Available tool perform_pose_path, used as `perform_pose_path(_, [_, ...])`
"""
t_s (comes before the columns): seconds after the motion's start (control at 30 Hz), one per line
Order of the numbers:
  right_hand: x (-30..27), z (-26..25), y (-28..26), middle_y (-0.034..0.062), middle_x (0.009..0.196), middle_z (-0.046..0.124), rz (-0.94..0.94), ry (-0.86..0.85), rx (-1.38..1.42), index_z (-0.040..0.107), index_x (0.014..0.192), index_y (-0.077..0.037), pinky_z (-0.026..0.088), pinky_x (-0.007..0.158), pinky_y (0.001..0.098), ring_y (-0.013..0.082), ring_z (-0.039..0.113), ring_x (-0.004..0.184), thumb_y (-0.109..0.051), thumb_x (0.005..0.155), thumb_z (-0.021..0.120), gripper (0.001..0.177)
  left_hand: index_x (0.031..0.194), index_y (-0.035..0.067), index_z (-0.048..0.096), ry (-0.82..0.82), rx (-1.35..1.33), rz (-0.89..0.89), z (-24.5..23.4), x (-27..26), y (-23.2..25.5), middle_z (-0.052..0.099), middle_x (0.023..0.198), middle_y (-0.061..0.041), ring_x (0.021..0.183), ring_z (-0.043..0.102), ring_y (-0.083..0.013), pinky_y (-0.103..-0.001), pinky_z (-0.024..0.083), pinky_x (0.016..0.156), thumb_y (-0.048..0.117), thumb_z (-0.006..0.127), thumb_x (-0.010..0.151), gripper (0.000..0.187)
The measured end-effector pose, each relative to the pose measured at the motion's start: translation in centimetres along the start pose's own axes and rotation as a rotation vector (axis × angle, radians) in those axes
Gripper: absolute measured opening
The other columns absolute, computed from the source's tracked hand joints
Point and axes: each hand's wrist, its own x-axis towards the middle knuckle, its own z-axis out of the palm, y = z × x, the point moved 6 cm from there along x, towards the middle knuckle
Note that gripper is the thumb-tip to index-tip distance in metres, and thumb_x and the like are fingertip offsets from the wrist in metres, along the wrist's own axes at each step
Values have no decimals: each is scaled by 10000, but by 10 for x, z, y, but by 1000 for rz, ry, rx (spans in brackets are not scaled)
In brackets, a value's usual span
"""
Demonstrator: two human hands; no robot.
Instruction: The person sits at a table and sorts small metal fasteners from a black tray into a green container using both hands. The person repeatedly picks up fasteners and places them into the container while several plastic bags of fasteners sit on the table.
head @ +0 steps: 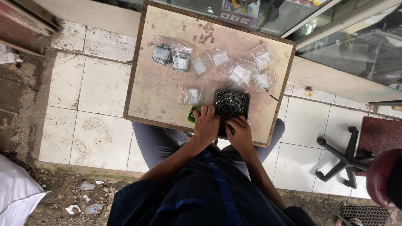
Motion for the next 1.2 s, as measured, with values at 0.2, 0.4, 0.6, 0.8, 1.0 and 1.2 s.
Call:
perform_pose_path(0.2, [1,-11,-8,15,925,781,57,31,66,826,1028,-131,594,789,363,253,724,899,-49,953,775,123,733,111,667,-104,95,-75,12,7,7,515,1181,-147,1148,448,-368,-572,328,808,130,809,935,248])
perform_pose_path(0.4, [3,-19,-18,75,915,782,26,63,159,815,1011,-76,602,764,387,302,738,886,-22,959,759,94,869,142,628,-41,116,-6,0,6,10,444,1114,-84,1031,443,-307,-533,334,823,226,803,953,212])
perform_pose_path(0.6, [12,-34,-21,71,970,798,86,115,239,822,1064,-83,610,754,387,299,756,908,-28,982,768,113,1056,295,604,165,-62,-119,-1,-12,-14,312,1047,18,910,394,-274,-455,295,750,498,666,1015,217])
perform_pose_path(0.8, [41,-89,-80,85,947,759,-127,314,244,806,1047,-49,610,700,398,290,740,848,29,967,768,119,1101,212,519,136,40,-186,-73,-38,-58,316,1044,-36,898,359,-272,-445,291,727,319,577,1130,125])
perform_pose_path(1.0, [27,-98,-111,98,782,780,-339,605,283,828,795,-94,570,632,376,252,664,677,-87,754,946,125,1010,208,595,80,-47,-220,-67,-44,-80,369,1093,-39,1006,428,-304,-480,393,742,306,643,1107,146])
perform_pose_path(1.2, [39,-3,-79,136,1136,704,-318,111,56,773,1170,-58,595,811,461,354,684,1008,-44,889,816,285,1130,207,709,231,-210,-196,-119,-8,-68,344,1029,-6,907,408,-233,-443,408,702,173,663,1065,87])
